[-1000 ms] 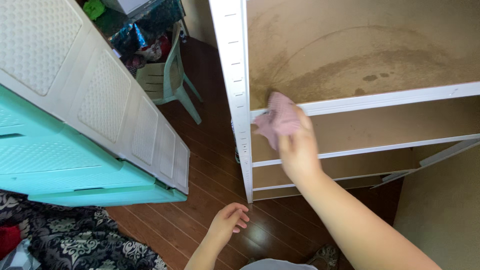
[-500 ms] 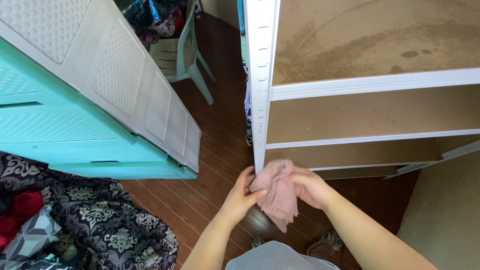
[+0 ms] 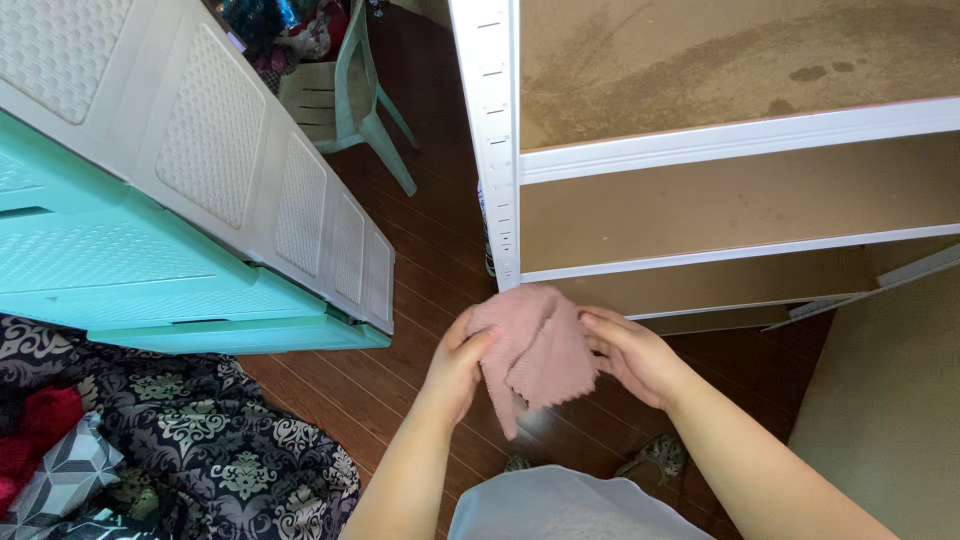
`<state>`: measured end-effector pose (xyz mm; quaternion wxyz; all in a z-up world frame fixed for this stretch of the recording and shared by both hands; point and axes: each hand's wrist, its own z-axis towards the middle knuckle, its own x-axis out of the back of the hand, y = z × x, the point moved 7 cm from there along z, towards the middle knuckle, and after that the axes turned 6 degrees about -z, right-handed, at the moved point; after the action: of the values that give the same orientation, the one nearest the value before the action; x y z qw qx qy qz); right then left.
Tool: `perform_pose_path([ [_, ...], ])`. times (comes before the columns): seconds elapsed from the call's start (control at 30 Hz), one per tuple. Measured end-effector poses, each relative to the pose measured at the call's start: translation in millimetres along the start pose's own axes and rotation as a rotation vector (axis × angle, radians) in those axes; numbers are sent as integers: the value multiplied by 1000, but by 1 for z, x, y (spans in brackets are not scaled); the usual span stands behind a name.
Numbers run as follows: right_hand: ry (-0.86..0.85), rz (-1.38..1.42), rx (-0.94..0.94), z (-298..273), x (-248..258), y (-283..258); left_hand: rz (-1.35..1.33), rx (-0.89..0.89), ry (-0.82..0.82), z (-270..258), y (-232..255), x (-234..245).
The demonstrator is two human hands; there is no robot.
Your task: The person wipes the shelves of a white metal shelving unit with a pink cloth, cleaning the surfaces and edges. Afterwards, the person hangs a patterned Versace towel on a wall-mounted rod using several small clips.
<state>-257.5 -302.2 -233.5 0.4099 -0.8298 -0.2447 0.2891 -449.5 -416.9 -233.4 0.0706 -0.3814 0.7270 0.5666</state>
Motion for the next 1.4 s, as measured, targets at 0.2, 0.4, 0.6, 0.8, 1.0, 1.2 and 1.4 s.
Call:
perform_pose_path([
  [0.2,130,-71,62,4,39,0,609,-430,375,-21,89,11],
  [0.4,133,-63,67,5,47,1,316,-624,0,27,114,-50],
  [0.6,149,-55,27,1,62,17,218,-865,-70,70,107,-78],
  [0.8,202,-28,-68,-8,85,51,534,-973,199,94,101,-72],
  [1.0,243,-12,-165,-17,104,72,471,-404,-30,121,45,-45],
  [1.2,219,-42,-127,-10,105,62,517,-353,-121,123,59,-39],
  [1.4,193,-31,-103,2,88,65,331,-610,-266,137,116,-42],
])
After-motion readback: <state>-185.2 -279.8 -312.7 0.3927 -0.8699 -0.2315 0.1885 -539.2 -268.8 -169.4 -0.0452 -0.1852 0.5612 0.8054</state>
